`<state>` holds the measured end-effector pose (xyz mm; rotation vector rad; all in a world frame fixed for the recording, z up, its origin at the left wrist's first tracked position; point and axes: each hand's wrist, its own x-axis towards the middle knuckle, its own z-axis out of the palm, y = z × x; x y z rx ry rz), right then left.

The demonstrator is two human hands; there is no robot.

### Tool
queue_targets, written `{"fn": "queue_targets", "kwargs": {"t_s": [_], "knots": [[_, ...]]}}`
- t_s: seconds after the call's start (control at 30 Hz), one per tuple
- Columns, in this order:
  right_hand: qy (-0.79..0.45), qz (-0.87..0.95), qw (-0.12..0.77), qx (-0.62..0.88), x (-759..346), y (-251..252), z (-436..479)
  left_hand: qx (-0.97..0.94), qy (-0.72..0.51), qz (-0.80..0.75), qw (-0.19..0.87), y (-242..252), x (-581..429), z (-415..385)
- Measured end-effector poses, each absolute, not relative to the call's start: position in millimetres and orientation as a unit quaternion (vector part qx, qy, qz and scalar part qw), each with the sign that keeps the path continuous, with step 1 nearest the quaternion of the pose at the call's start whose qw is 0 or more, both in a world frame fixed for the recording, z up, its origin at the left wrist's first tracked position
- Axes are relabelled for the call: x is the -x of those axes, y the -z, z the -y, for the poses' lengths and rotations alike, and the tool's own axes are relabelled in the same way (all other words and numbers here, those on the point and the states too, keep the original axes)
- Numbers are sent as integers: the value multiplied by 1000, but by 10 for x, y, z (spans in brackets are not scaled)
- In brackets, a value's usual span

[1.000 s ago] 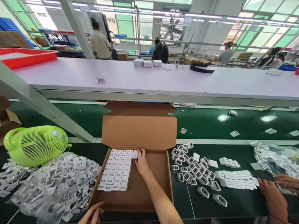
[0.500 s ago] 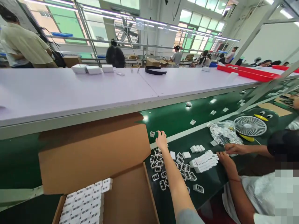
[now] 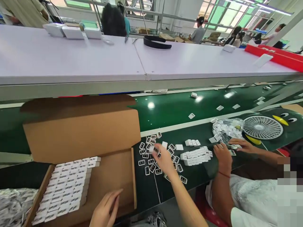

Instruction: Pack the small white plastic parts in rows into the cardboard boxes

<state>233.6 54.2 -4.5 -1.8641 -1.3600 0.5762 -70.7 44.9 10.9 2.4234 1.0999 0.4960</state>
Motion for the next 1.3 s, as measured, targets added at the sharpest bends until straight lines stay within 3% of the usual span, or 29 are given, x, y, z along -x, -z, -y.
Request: {"fn": "queue_targets", "kwargs": {"t_s": [0.13,0.3,0.47,0.57,0.67,0.77,0.9,1.1,1.3], "knots": [[-349,593,298,662,-1742,385,521,-900,-144,-359,199,-212,411,-335],[-235,574,325,714,-1513,943,762,-881,-129,-406,205,-400,489,-56],[-202,593,315,713,-1562,1211,583,-742,-243,-614,116,-351,1466,-60],[-129,592,322,727,-1567,1120,629,-614,-271,-738,69,-226,2358,-111],[-58,549,311,773,-1351,785,633,-600,-171,-782,13,-35,3091,-168],[-47,558,335,758,-843,412,476,-674,-72,-735,-37,145,3498,-274],[-66,659,394,637,1,179,272,-785,15,-619,8,235,3730,-507],[-84,696,422,575,590,379,572,-834,11,-551,24,246,3886,-632],[-4,666,465,583,462,641,789,-781,-14,-624,25,357,3687,-798]]}}
